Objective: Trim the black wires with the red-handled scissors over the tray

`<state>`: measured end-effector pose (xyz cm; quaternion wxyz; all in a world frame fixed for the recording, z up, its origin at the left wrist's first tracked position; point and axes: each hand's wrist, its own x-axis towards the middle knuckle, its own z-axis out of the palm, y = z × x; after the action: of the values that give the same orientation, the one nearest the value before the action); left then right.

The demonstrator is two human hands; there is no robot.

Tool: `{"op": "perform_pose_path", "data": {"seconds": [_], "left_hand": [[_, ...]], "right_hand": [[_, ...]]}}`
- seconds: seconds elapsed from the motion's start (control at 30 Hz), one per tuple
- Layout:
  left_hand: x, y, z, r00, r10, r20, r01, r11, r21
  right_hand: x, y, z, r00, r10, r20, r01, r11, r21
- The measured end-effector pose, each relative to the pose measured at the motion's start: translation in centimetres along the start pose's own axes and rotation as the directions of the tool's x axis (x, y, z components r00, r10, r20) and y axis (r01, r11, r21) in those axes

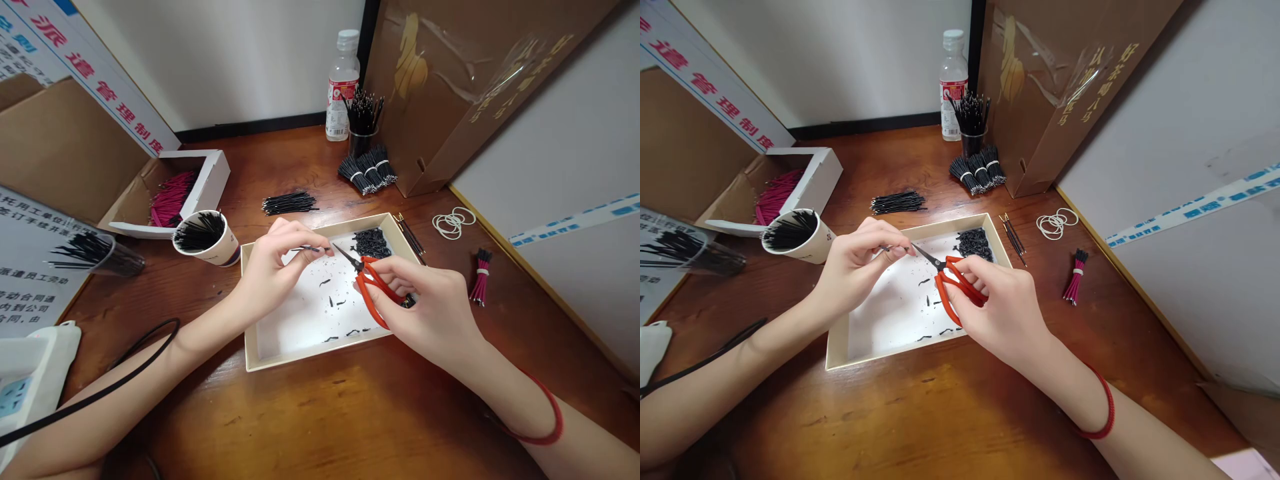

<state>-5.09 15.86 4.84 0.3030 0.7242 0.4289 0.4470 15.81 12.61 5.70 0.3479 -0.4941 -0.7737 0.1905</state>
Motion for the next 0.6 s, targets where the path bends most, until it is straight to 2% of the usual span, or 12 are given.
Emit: {"op": "perform_pose_path", "data": {"seconds": [0.6], "left_hand": [[-0.03,-0.05,0.02,1.000,-0.011,0.002,0.011,1.000,0.007]], "right_hand": [[-0.02,0.03,0.09,0.998,-0.054,-0.016,0.053,0.997,-0.052]]}}
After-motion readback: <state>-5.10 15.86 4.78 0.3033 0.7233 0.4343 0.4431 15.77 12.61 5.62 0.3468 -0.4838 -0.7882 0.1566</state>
